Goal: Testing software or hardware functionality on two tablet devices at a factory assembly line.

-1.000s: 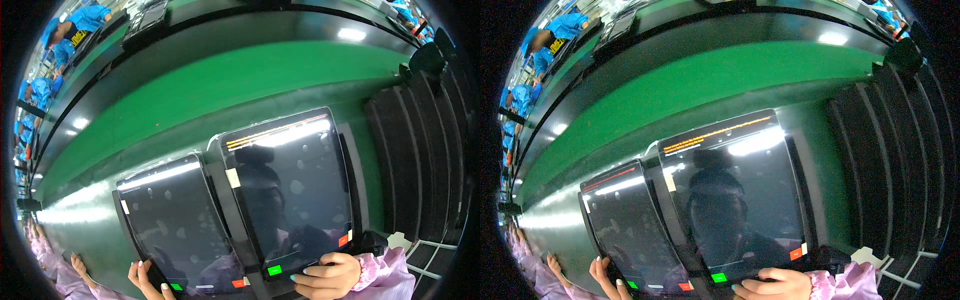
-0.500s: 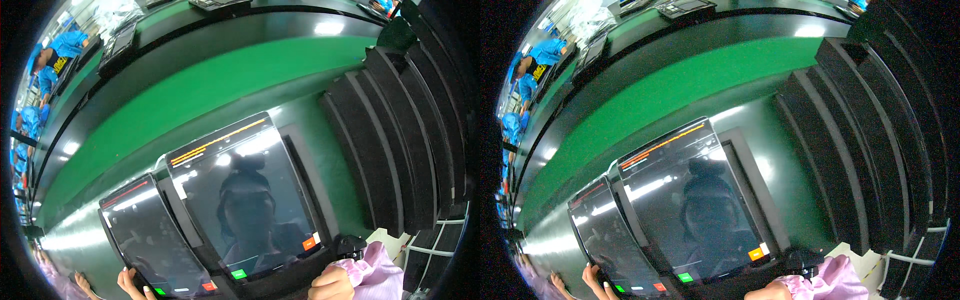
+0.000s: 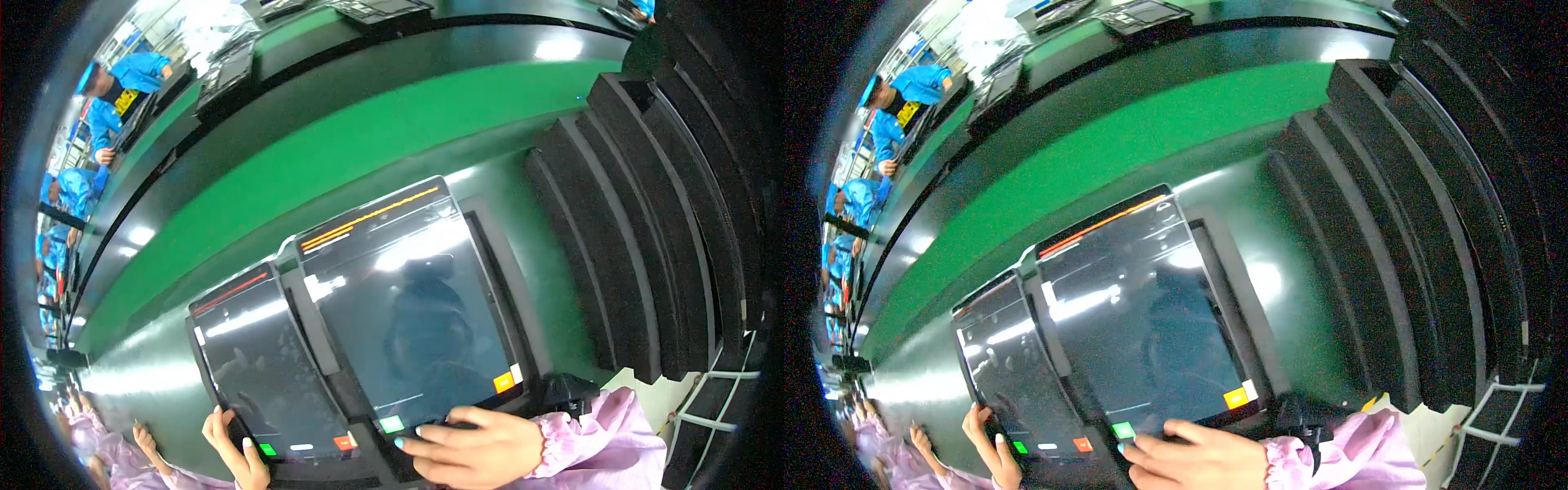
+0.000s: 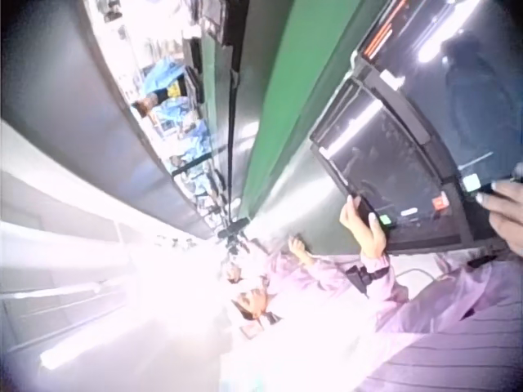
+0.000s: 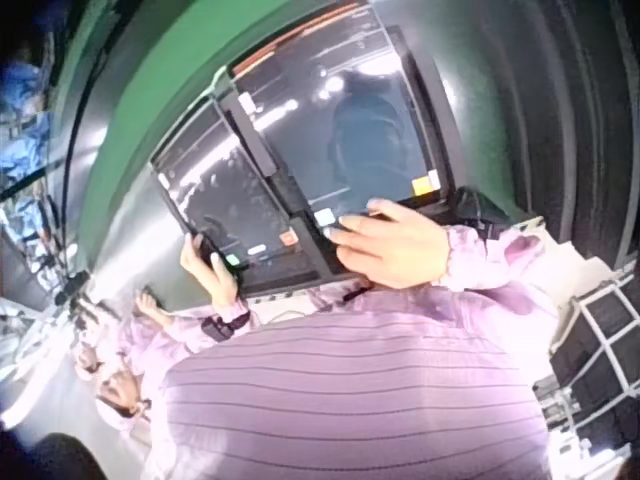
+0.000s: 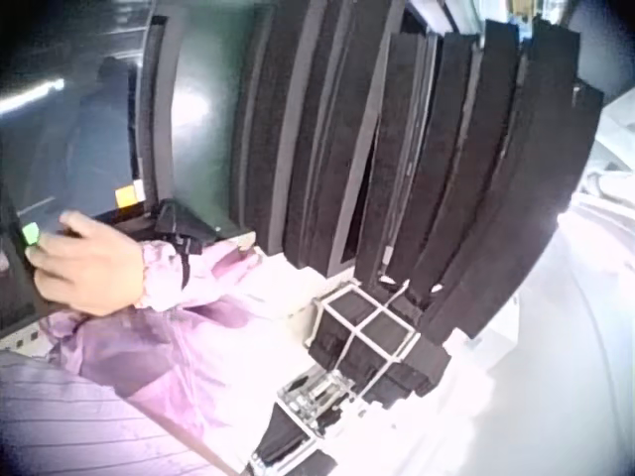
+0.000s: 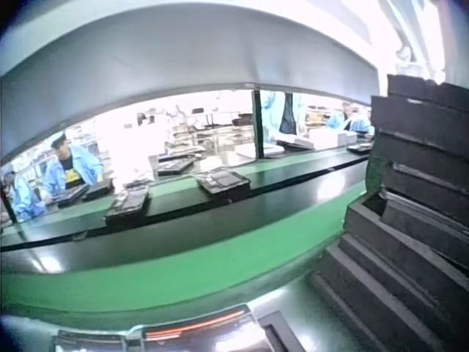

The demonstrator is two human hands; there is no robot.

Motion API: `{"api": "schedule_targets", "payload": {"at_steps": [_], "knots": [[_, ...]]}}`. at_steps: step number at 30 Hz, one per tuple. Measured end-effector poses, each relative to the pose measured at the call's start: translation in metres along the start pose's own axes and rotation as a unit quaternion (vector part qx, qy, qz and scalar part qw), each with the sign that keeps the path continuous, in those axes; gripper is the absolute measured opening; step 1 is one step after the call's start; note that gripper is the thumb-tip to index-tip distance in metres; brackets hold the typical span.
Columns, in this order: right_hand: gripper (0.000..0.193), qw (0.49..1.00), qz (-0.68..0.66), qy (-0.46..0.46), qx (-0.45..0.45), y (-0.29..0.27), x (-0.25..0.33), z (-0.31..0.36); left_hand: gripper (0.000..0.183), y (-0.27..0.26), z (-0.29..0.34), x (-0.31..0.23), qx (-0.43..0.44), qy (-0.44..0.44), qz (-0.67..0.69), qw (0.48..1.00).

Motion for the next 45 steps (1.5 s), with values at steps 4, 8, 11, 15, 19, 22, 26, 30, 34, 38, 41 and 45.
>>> {"api": "schedule_targets", "payload": {"at_steps": [4,8,11,15,19,22,26,30,34,38,41,45], "knots": [[0.024,0.986,-0.002,0.033,0.166,0.041,0.000,0.004,0.055,0.001,0.002,0.009,-0.036,0.002,0.031,0.999],[0.014,0.999,0.006,0.009,0.044,0.020,-0.002,0.000,0.056,-0.005,0.007,0.012,-0.036,-0.004,0.017,0.999],[0.012,0.999,-0.002,0.044,-0.028,0.014,-0.008,0.001,0.054,-0.007,0.006,0.012,-0.031,-0.001,0.027,0.999],[0.016,0.997,0.026,0.064,-0.030,0.008,-0.013,-0.005,0.052,-0.004,0.004,0.014,-0.013,0.004,0.025,1.000],[0.018,0.996,0.034,0.066,-0.043,0.012,-0.014,-0.007,0.052,-0.008,0.006,0.014,-0.037,-0.003,0.065,0.997],[0.018,0.996,0.045,0.069,-0.047,0.014,-0.015,-0.006,0.052,-0.006,0.005,0.015,-0.035,0.007,0.079,0.996],[0.017,0.994,0.055,0.083,-0.050,0.015,-0.015,-0.008,0.057,-0.008,0.006,0.015,-0.024,0.019,0.082,0.996],[0.017,0.990,0.061,0.118,-0.038,0.017,-0.012,-0.014,0.065,-0.007,0.004,0.013,0.025,0.049,0.064,0.996],[0.019,0.993,0.031,0.109,-0.031,0.017,0.001,-0.028,0.069,-0.004,0.003,0.010,0.066,0.059,0.033,0.996],[0.020,0.991,0.046,0.117,-0.041,0.014,0.000,-0.026,0.069,-0.006,0.004,0.013,0.047,0.053,0.080,0.994],[0.019,0.989,0.040,0.140,-0.029,0.014,-0.002,-0.023,0.069,-0.006,0.004,0.017,0.038,0.055,0.089,0.994],[0.018,0.985,0.090,0.149,0.007,0.014,-0.009,-0.019,0.068,-0.008,0.006,0.021,0.019,0.040,0.108,0.993]]}}
Point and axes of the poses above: each hand's wrist, its own z-axis away from the middle knuckle, its own y-axis out of the palm, x = y × z, the point moved 7 cm from there along -z, towards the middle knuckle, and after that the axes turned 14 degrees about z, right-handed, at the moved point
